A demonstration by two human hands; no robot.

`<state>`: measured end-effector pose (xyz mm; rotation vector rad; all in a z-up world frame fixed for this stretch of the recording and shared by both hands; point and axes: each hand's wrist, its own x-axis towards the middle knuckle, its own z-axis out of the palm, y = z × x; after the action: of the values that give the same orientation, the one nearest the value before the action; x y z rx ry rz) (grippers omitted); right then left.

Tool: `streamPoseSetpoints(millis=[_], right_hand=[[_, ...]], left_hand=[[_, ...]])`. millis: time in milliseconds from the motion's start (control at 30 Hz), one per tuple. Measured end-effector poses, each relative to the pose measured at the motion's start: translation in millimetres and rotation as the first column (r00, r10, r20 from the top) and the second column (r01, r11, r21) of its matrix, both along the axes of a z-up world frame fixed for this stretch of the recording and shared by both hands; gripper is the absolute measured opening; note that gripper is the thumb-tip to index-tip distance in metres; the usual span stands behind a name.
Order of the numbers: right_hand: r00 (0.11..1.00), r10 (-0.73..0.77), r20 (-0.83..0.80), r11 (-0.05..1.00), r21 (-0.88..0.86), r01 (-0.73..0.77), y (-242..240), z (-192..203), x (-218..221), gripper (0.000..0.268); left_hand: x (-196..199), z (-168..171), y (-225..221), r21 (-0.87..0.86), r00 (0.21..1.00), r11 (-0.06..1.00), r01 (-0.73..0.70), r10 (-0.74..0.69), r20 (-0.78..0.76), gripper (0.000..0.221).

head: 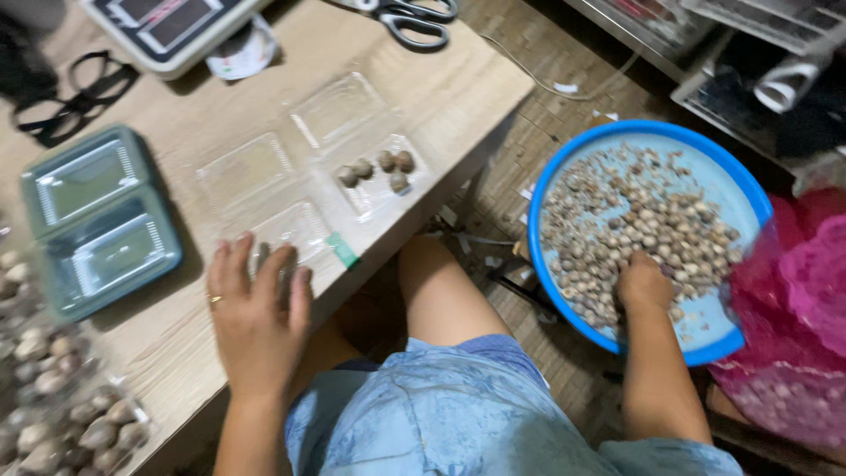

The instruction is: The person takes small bulbs from a blue tray and places them into plastic containers, then weighs the containers on a digital scale and closes the lids.

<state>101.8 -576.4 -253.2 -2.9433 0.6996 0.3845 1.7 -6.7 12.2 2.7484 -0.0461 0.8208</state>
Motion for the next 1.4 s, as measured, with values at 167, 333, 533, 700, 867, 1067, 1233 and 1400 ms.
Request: streamPoseSetpoints(millis=[167,333,533,700,867,1067,1233,1400], right_hand=[[0.962,0.152,-0.227,0.968,-0.161,-0.191,13.7,20.9,-0.8,0.045],[0.911,0.239,-0.335,0.942,-0.147,-0.301,2.3,15.6,9.1,0.042],[0.991,0.043,-0.128,0.999,0.020,-0.040,-2.9,25.5,6.4,0.044],[0.967,-0.176,0.185,0.981,0.118,0.156,18.7,57.2,17.8,0.028],[0.909,0.025,-0.417,0.999,-0.014,-0.034,-86.6,-90.6,78.2,0.074],[0.988,-0.150,0.046,0.958,0.254,0.133,-53.0,-24.8,16.9,0.050],[0.989,-0.092,0.115,0.981,0.178,0.070,-9.7,22.8,-9.3,0.034],[0.997,0.081,-0.007,0.996,0.050,-0.081,25.0,27.0,3.0,0.025]], left_hand=[[-0.5,3.7,-3.6,-0.015,1.000,1.000,-0.019,0.019,0.015,0.027],[-1.9,4.3,-3.0,-0.017,0.999,0.999,-0.038,0.038,0.012,0.027],[-2.2,3.3,-2.7,-0.020,0.998,0.998,-0.065,0.066,0.003,0.027],[-2.2,2.4,-1.8,0.003,0.999,0.999,-0.049,0.049,0.012,0.028],[-2.3,5.5,-1.0,-0.024,1.000,0.999,-0.026,0.027,0.011,0.028],[-1.3,-9.5,7.5,0.025,0.999,1.000,0.017,-0.018,0.032,0.031],[-0.7,-12.1,7.1,0.033,1.000,0.999,0.017,-0.018,0.025,0.030],[0.2,-17.0,7.1,0.049,0.999,0.999,-0.009,0.007,0.035,0.029]])
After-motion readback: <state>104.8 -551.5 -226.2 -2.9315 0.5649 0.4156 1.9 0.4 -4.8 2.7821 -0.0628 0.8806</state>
